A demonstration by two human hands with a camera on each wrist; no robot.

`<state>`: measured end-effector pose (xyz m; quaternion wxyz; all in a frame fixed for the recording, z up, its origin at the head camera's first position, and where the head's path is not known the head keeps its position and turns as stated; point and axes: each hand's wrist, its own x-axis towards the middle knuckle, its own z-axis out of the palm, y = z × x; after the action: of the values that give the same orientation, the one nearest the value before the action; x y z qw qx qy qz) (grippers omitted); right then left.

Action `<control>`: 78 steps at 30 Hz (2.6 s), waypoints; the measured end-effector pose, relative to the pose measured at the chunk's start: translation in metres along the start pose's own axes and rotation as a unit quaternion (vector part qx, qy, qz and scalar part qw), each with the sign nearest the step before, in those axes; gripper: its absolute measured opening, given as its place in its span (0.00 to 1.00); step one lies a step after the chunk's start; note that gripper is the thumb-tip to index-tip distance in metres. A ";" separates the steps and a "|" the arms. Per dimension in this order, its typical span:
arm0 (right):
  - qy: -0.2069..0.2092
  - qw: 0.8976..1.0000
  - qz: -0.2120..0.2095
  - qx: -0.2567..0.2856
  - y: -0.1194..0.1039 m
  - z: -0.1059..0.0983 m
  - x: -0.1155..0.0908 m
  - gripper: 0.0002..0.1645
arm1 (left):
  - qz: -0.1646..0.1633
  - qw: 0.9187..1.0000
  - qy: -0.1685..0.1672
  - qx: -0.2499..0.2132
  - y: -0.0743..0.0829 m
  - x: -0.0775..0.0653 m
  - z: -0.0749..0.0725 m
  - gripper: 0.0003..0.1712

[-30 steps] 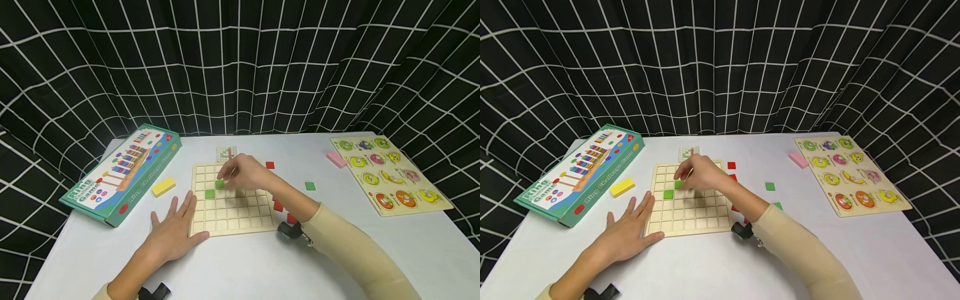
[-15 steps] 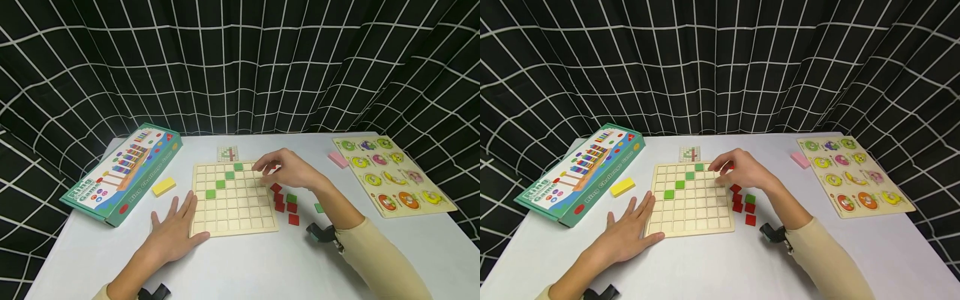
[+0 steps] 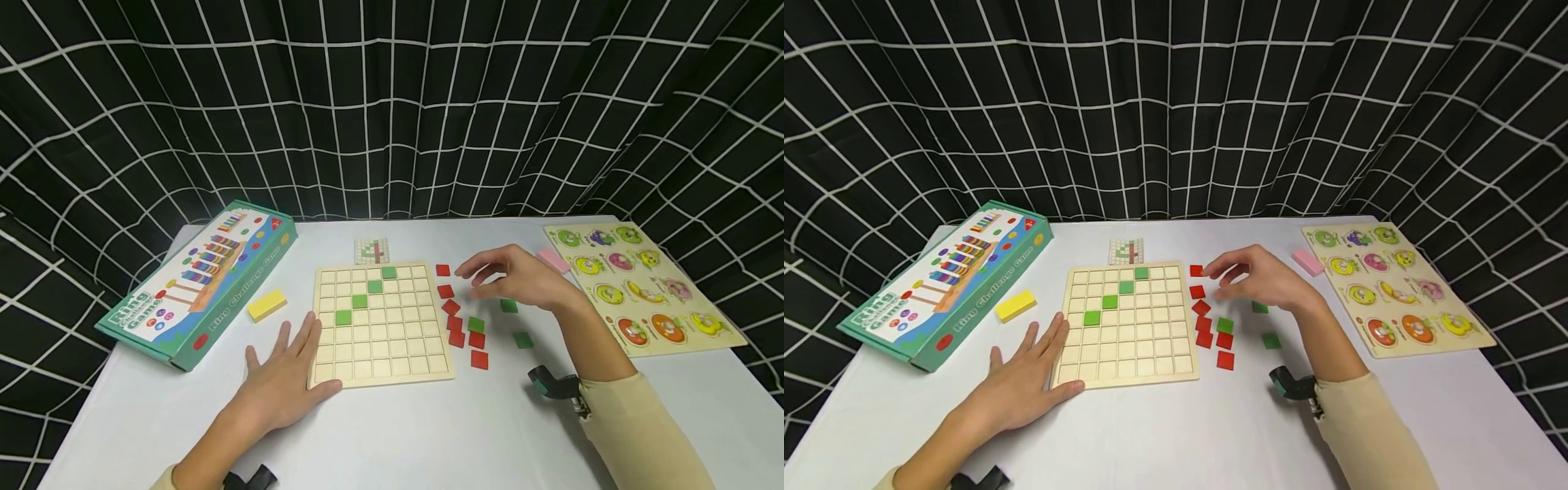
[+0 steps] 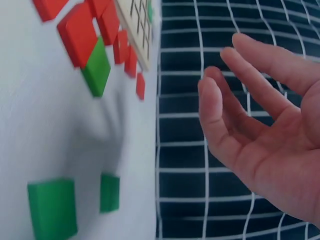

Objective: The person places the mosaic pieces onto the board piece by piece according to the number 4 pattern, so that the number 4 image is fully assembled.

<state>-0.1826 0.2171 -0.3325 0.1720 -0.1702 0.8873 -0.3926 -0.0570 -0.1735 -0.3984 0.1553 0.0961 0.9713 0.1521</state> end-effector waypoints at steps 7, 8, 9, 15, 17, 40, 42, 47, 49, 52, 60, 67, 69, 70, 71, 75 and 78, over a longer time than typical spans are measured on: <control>-0.013 0.999 0.027 0.032 0.026 -0.013 -0.010 0.22 | 0.006 1.000 0.008 -0.002 -0.001 0.001 0.001 0.60; -0.012 0.999 0.029 0.033 0.029 -0.015 -0.012 0.22 | 0.007 1.000 0.009 -0.002 -0.001 0.001 0.001 0.60; -0.012 0.999 0.029 0.030 0.032 -0.017 -0.013 0.21 | 0.008 1.000 0.009 -0.002 -0.001 0.001 0.001 0.60; -0.015 0.999 0.022 0.027 0.049 -0.026 -0.018 0.21 | 0.008 1.000 0.012 -0.002 0.000 0.001 0.001 0.60; -0.015 0.999 0.026 0.037 0.053 -0.028 -0.019 0.21 | 0.006 1.000 0.010 -0.003 0.000 0.001 0.001 0.60; -0.018 0.994 0.084 0.060 0.083 -0.031 -0.017 0.26 | 0.001 1.000 0.012 0.003 -0.001 0.001 0.002 0.61; -0.022 0.995 0.084 0.057 0.084 -0.030 -0.016 0.26 | 0.002 1.000 0.013 0.003 -0.001 0.001 0.002 0.61; -0.026 0.996 0.077 0.033 0.085 -0.027 -0.015 0.25 | 0.000 1.000 0.012 0.001 -0.001 0.000 0.002 0.61; -0.025 0.997 0.077 0.021 0.084 -0.026 -0.015 0.24 | -0.001 1.000 0.012 0.001 0.000 0.000 0.002 0.61; -0.023 0.997 0.075 0.006 0.083 -0.025 -0.014 0.24 | 0.000 1.000 0.013 0.004 0.000 -0.001 0.001 0.60; -0.023 0.998 0.061 -0.027 0.082 -0.021 -0.010 0.23 | 0.004 1.000 0.020 0.005 0.000 0.000 0.002 0.59; -0.024 0.996 0.064 -0.048 0.080 -0.019 -0.009 0.21 | 0.002 1.000 0.019 0.004 0.000 0.000 0.002 0.60; -0.021 0.996 0.064 -0.055 0.080 -0.019 -0.009 0.20 | 0.002 1.000 0.020 0.004 0.000 0.000 0.002 0.60; -0.019 0.996 0.062 -0.058 0.080 -0.020 -0.009 0.20 | 0.002 1.000 0.020 0.005 0.000 0.000 0.002 0.60; -0.018 0.996 0.062 -0.060 0.080 -0.020 -0.009 0.19 | 0.002 1.000 0.020 0.005 0.000 0.000 0.002 0.60; -0.013 0.996 0.055 -0.066 0.081 -0.020 -0.011 0.18 | 0.003 1.000 0.020 0.007 0.001 0.000 0.001 0.59; -0.010 0.996 0.049 -0.069 0.081 -0.021 -0.011 0.17 | 0.004 1.000 0.019 0.005 0.001 0.000 0.001 0.59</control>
<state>-0.1953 0.2867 -0.3788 0.1876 -0.1416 0.9178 -0.3199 -0.0566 -0.1722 -0.3992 0.1355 0.0980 0.9745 0.1499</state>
